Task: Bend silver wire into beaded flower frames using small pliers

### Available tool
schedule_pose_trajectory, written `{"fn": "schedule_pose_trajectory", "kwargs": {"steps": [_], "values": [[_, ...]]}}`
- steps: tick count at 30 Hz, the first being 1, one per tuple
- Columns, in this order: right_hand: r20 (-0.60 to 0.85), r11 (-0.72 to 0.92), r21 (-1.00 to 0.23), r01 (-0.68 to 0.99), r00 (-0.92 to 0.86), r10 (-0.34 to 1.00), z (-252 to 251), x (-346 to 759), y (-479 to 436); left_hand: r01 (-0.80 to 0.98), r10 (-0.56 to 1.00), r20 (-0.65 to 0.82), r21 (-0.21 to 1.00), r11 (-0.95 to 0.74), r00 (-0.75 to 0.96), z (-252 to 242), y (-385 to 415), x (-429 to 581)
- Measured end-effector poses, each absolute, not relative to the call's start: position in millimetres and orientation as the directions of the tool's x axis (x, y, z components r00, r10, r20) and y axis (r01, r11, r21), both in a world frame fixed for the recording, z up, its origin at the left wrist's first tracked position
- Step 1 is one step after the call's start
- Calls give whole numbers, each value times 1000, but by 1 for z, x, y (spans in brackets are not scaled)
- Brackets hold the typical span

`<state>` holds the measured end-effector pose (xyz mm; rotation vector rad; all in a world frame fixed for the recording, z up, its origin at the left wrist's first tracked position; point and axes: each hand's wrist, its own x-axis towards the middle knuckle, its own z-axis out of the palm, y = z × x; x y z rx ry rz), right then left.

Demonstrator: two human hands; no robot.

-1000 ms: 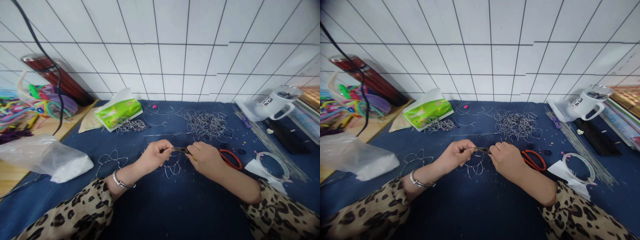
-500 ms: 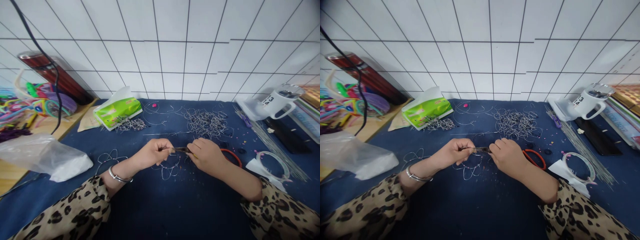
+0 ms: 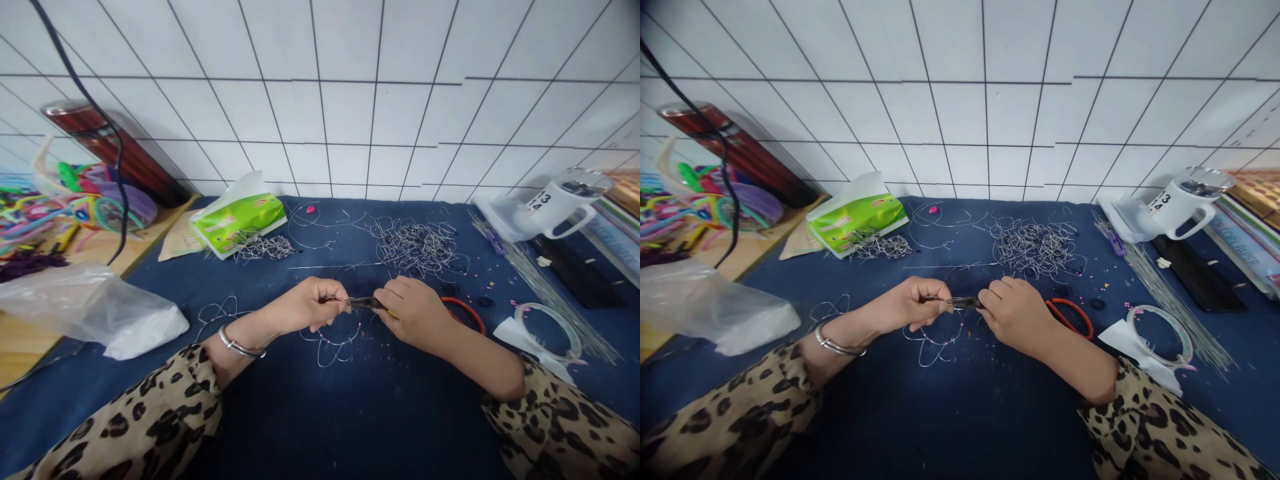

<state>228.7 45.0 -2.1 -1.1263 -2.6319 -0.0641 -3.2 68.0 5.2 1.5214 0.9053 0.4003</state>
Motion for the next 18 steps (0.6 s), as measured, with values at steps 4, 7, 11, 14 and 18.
{"fn": "schedule_pose_trajectory", "kwargs": {"steps": [4,7,11,14,18], "values": [[234,710,-93,698,-678,697,0,229,45,291,694,-277,951,101,664,5,68,-4],[209,719,-116,685,-691,692,1,230,45,279,689,-285,952,123,666,5,68,-5],[196,719,-134,682,-693,694,1,229,44,268,685,-285,954,135,670,6,67,-4],[197,723,-153,674,-696,691,1,229,44,283,676,-298,949,136,674,8,67,-4],[196,722,-173,670,-695,692,1,229,43,290,668,-307,947,141,678,9,67,-4]]}}
